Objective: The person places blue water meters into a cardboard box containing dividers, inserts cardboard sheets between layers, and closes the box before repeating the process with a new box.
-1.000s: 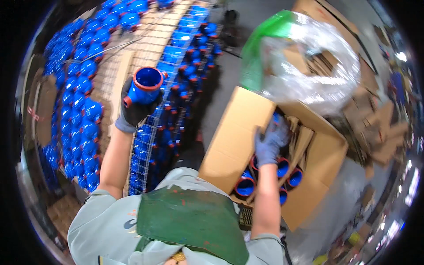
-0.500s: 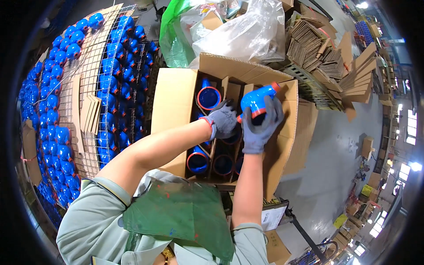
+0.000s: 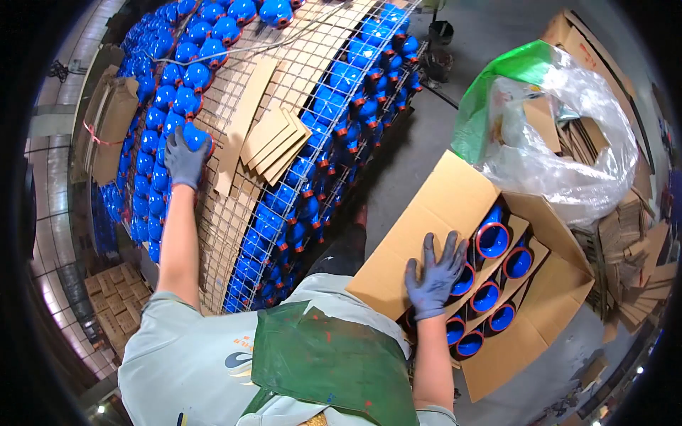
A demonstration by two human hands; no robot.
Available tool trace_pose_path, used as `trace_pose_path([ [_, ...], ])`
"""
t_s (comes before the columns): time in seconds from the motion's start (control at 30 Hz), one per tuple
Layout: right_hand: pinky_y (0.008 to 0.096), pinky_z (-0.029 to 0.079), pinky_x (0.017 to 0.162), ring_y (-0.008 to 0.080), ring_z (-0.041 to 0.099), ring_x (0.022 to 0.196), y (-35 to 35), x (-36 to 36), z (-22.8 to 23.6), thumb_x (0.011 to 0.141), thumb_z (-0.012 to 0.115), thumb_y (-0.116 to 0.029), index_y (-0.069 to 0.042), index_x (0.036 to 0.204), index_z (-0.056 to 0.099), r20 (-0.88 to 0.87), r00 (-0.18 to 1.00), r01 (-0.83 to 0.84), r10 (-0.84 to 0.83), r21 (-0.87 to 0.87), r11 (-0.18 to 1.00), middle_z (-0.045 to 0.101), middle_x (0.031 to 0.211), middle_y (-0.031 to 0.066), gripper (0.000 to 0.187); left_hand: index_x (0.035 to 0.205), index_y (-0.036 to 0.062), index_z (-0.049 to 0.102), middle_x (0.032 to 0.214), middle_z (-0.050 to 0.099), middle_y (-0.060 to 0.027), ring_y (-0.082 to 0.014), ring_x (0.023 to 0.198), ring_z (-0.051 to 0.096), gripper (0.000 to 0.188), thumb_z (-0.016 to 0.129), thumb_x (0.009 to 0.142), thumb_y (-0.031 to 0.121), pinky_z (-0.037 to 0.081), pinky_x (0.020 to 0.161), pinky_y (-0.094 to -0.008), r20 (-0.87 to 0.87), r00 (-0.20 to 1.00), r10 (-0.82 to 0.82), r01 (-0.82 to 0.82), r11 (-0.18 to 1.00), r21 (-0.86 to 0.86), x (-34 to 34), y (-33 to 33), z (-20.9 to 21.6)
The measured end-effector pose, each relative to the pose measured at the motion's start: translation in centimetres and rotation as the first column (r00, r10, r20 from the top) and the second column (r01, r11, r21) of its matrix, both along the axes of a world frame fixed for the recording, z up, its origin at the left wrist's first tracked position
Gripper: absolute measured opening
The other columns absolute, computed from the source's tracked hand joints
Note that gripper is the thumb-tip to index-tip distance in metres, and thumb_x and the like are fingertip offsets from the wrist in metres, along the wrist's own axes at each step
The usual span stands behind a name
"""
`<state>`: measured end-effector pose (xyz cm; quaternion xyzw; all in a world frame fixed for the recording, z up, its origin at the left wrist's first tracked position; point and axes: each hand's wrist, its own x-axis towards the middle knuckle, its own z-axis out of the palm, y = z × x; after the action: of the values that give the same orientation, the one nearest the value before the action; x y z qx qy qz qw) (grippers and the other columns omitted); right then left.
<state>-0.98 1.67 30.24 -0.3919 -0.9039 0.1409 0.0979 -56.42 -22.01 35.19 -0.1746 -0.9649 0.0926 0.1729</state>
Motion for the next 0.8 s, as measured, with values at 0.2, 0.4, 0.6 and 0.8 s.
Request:
trace_pose_path([
  [0.2,0.0609,0.019,0.118,0.0501,0.019,0.147,-0.4,-0.4,-1.7,0.081,0.061,-0.03,-0.015,0.143,0.053,0.092,0.996,-0.026,0.023,0.025,0.999,0.035,0.157,0.0184,0.064,0.137,0.0036,0.05,0.121,0.066,-0.0193,-0.0356,0.106,0.067,0.088,0.067,0.08,0.069,0.054,0.087,-0.0446,0.638,0.723,-0.267,-0.278,0.732,0.622,-4.5,-0.7,-1.3],
  [0.4,0.0577,0.022,0.117,0.0459,0.03,0.142,-0.3,0.2,-0.6,0.081,0.067,-0.036,-0.015,0.141,0.056,0.142,0.989,0.05,-0.051,0.008,0.999,0.041,0.153,0.0186,0.064,0.138,0.0136,0.053,0.119,0.067,-0.0136,-0.0247,0.096,0.07,0.066,0.053,0.094,0.063,0.061,0.079,-0.0436,0.236,-0.273,-0.933,-0.882,0.341,0.324,14.3,12.7,-0.2],
  [0.6,0.0401,0.042,0.107,0.0251,0.052,0.127,2.9,3.3,8.6,0.098,0.059,-0.042,0.0,0.146,0.042,-0.662,0.293,-0.082,-0.689,-0.736,0.672,0.053,0.138,0.0146,0.067,0.148,0.0059,0.041,0.126,0.061,-0.0087,-0.0149,0.103,0.062,0.074,0.057,0.096,0.056,0.053,0.084,-0.0301,0.489,-0.484,-0.725,-0.407,0.682,0.608,39.9,23.4,3.3],
  [0.8,0.0433,0.047,0.102,0.0263,0.057,0.118,5.4,20.1,11.3,0.095,0.061,-0.038,-0.003,0.14,0.049,-0.805,0.126,0.43,-0.579,-0.482,0.763,0.056,0.132,0.0142,0.058,0.12,0.0073,0.063,0.118,0.061,-0.0153,-0.0335,0.116,0.055,0.042,0.065,0.084,0.028,0.043,0.1,-0.0493,0.274,-0.464,-0.842,0.699,-0.159,0.697,60.6,35.1,-0.4],
])
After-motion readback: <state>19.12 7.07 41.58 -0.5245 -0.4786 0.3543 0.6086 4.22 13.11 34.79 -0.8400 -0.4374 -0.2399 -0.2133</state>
